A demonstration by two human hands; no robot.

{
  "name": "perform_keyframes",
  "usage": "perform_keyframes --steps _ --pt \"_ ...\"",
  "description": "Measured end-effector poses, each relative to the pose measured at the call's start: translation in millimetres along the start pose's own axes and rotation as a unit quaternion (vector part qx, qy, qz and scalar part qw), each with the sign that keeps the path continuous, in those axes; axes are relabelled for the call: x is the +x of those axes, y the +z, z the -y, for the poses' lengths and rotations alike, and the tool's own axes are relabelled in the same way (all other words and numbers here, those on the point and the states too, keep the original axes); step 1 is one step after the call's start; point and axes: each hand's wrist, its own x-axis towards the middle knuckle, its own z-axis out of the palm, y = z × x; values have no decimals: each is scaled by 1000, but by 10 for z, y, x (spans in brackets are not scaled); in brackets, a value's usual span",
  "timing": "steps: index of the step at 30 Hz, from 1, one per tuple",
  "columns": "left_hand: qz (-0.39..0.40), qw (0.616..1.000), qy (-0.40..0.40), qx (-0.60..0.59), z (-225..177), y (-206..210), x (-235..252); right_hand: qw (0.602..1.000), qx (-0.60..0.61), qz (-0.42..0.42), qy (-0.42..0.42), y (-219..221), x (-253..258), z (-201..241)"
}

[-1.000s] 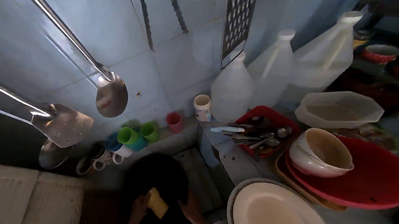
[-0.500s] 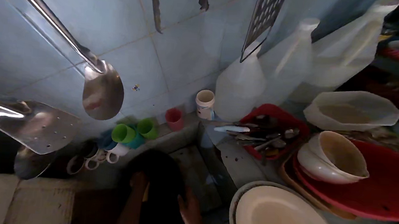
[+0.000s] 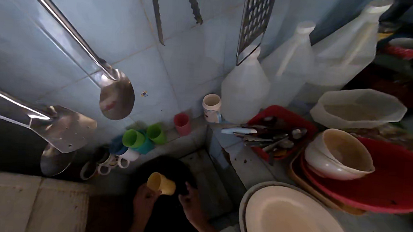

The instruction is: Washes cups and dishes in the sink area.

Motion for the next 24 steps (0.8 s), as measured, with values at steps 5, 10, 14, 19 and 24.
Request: perform_keyframes --steps 5,10,14,19,24 --pt "50 994 40 -90 -253 -52 -305 922 345 148 96 113 69 88" --pt "83 994 65 5 -476 118 -288 917 338 183 104 98 -41 4" --pt "-3 985 122 121 -638 59 -303 950 225 184 109 27 -31 19" --pt "-19 966 13 259 -317 366 -8 969 143 123 163 -67 -116 -15" --pt "14 951 -54 303 -168 538 175 969 152 107 164 -111 -45 -201"
